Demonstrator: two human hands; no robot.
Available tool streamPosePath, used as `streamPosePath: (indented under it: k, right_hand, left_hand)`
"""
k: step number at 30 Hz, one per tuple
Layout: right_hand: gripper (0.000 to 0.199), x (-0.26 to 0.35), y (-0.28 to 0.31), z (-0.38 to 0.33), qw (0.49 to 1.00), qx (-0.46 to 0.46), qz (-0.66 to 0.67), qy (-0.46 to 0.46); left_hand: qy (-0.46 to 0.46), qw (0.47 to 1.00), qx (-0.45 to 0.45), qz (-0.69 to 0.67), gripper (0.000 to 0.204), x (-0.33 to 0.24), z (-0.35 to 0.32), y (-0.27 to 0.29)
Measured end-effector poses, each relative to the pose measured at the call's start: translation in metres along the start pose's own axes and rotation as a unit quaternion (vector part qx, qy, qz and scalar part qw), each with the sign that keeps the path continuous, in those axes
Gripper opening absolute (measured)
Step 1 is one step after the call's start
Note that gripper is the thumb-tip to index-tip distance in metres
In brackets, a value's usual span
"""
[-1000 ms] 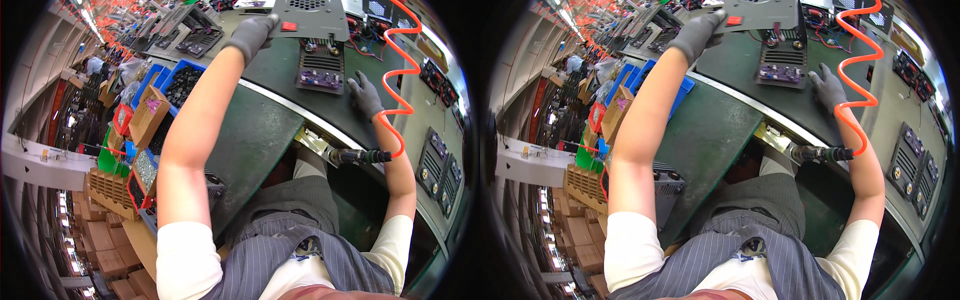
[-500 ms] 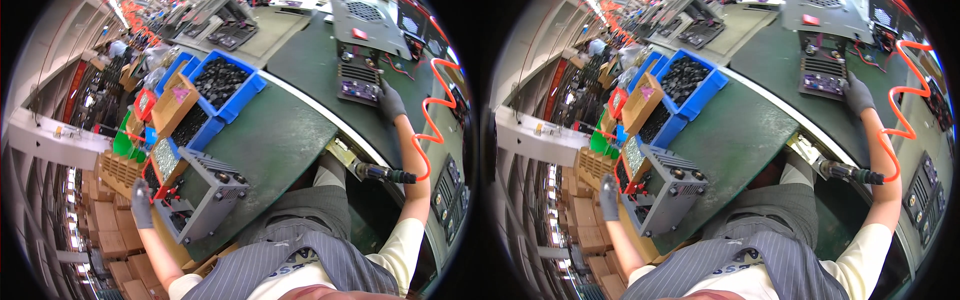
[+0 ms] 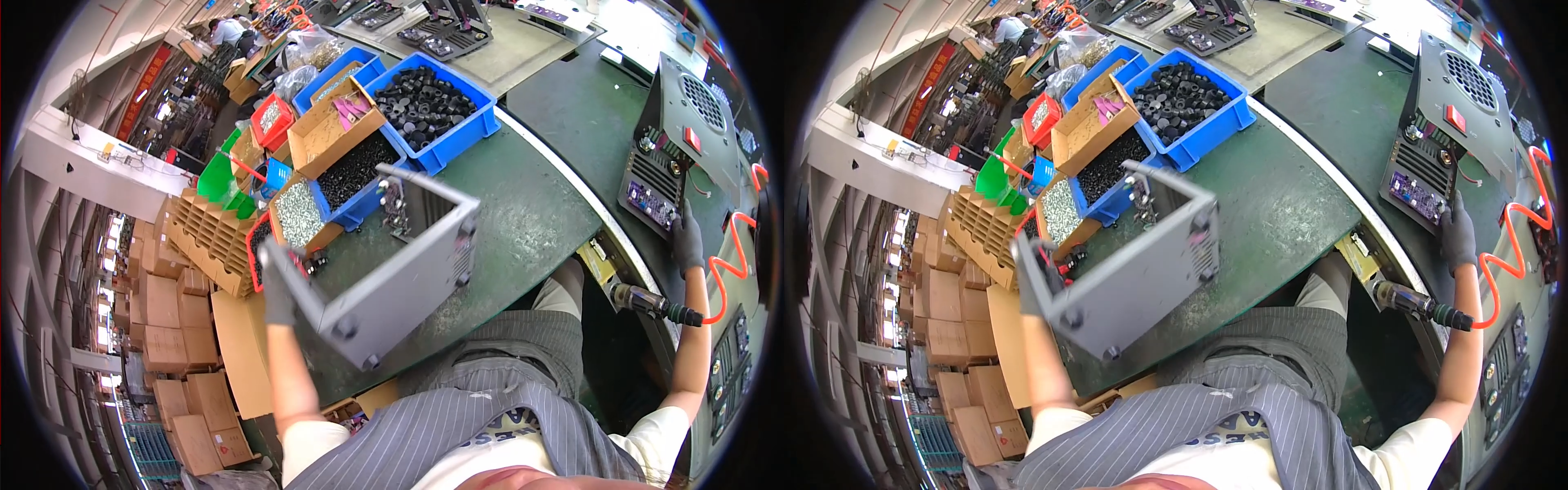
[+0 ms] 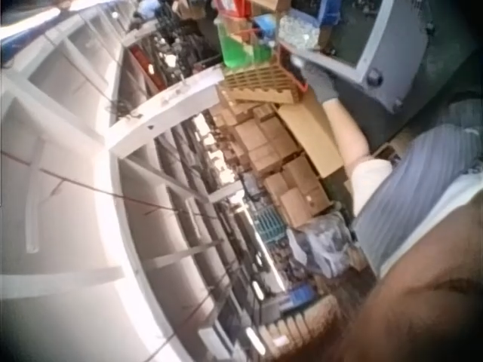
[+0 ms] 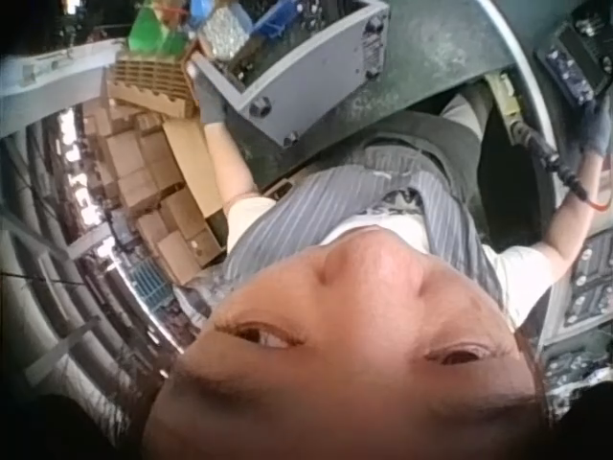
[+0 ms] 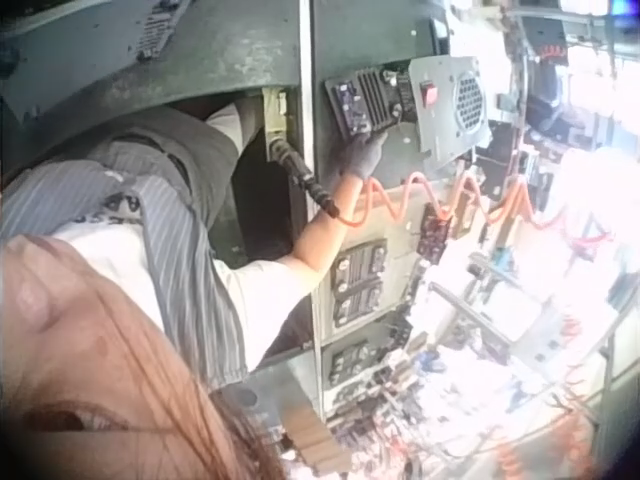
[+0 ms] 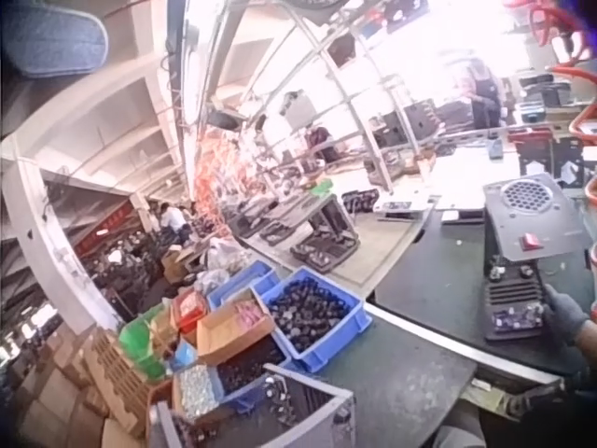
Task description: Assembling and inspecting metal housings for electronic components, installing fans and screws.
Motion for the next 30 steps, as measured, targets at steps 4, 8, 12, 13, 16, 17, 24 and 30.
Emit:
streamPosePath:
  k: [4,8,12,13,16,17,24,30]
  right_hand:
    - [0.049,0.013,0.002,-0.003,0.999,0.016,0.047,-0.006]
    - [0.049,0.018,0.004,-0.006,0.998,0.011,0.061,-0.021]
    - [0.049,0.015,0.007,-0.005,0.999,-0.016,0.045,-0.015]
    - [0.049,0.015,0.006,-0.005,0.999,-0.016,0.028,-0.011]
    - [0.048,0.018,0.004,-0.005,1.000,-0.024,-0.004,0.019]
    - [0.048,0.019,0.009,-0.005,0.998,-0.061,-0.009,0.027]
    - [0.051,0.019,0.002,-0.008,1.000,-0.007,0.011,-0.015]
    - [0.050,0.022,0.005,-0.006,0.999,-0.032,-0.005,-0.008]
  left_hand:
    - [-0.058,0.992,0.094,0.053,0.061,-0.105,-0.018,-0.062]
    - [0.035,0.911,0.410,0.015,0.066,-0.146,-0.074,-0.155]
    - [-0.035,0.886,0.459,-0.063,0.046,-0.175,-0.108,-0.228]
    - [-0.055,0.892,0.441,-0.078,0.043,-0.182,-0.110,-0.238]
    - [-0.029,0.901,0.410,-0.138,0.040,-0.198,-0.093,-0.266]
    - [-0.023,0.897,0.415,-0.149,0.039,-0.203,-0.083,-0.276]
    - [-0.023,0.776,0.513,-0.365,0.035,-0.212,-0.033,-0.409]
    - [-0.008,0.722,0.549,-0.421,0.025,-0.195,-0.029,-0.522]
Point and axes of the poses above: each hand's wrist, its own z-axis towards the middle knuckle, its own y-axis out of the back of the hand, x = y × z, the point moved 6 cm from there along z, towards the middle knuckle, and after that the axes turned 9 degrees about y, right-handed, at the moved point
